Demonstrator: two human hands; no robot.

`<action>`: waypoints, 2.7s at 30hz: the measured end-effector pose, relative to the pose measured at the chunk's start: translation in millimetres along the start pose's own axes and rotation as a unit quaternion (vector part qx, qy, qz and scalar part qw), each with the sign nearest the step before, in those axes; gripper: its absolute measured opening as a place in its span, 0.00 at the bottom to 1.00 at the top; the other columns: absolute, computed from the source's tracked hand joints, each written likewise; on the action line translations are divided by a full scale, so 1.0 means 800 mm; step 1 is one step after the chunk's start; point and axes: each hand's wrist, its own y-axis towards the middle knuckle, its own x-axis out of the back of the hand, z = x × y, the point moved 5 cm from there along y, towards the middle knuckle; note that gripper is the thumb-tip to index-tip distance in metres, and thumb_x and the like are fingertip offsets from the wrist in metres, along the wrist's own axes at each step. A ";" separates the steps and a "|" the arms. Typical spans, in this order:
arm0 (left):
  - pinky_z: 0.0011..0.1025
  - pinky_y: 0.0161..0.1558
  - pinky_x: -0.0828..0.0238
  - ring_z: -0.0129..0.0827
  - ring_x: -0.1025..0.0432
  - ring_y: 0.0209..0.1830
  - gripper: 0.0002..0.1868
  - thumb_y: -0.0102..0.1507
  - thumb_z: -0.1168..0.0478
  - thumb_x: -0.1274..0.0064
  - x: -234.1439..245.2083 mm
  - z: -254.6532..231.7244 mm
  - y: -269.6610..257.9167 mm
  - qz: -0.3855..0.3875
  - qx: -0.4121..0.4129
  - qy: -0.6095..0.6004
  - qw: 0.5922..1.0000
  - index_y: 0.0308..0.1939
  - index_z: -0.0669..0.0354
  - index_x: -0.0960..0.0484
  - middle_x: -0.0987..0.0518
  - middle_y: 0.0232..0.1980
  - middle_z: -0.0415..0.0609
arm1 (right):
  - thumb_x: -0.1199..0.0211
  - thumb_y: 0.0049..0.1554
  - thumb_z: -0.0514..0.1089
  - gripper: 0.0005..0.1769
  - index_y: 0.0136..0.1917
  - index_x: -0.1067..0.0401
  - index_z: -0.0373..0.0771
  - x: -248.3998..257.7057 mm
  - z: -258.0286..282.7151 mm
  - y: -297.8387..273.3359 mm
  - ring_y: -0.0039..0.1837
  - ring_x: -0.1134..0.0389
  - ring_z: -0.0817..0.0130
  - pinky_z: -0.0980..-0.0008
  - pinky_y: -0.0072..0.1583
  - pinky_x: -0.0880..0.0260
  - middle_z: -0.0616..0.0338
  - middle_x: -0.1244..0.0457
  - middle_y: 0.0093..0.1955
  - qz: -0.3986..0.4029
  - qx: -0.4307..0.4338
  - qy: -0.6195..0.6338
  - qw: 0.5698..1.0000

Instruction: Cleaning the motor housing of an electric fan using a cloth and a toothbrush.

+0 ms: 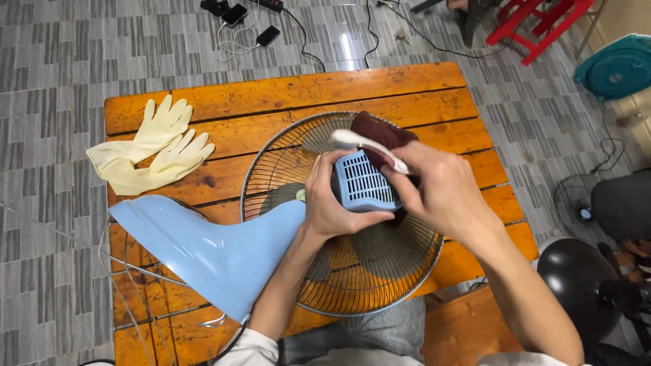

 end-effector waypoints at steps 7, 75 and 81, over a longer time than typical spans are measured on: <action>0.45 0.54 0.32 0.48 0.27 0.48 0.55 0.36 0.38 0.22 -0.002 -0.003 0.004 0.013 0.001 -0.024 1.000 0.57 0.65 0.28 0.23 0.49 0.58 | 0.37 0.59 0.43 0.05 0.49 0.24 0.44 -0.010 -0.012 0.013 0.45 0.29 0.45 0.50 0.44 0.29 0.52 0.34 0.40 -0.009 0.027 -0.015 0.999; 0.42 0.59 0.33 0.48 0.26 0.54 0.55 0.34 0.41 0.20 -0.003 0.007 0.005 0.024 0.017 -0.044 0.999 0.57 0.63 0.29 0.21 0.55 0.57 | 0.29 0.50 0.34 0.12 0.49 0.22 0.36 0.029 -0.021 0.004 0.45 0.30 0.48 0.54 0.48 0.31 0.47 0.32 0.47 0.027 0.065 0.118 0.991; 0.42 0.58 0.32 0.48 0.25 0.54 0.54 0.34 0.42 0.19 0.001 0.003 0.003 0.011 0.011 -0.034 0.999 0.56 0.62 0.27 0.20 0.54 0.56 | 0.30 0.54 0.39 0.08 0.48 0.25 0.41 0.008 -0.046 -0.023 0.41 0.31 0.59 0.64 0.44 0.32 0.56 0.34 0.43 0.000 0.053 0.126 0.991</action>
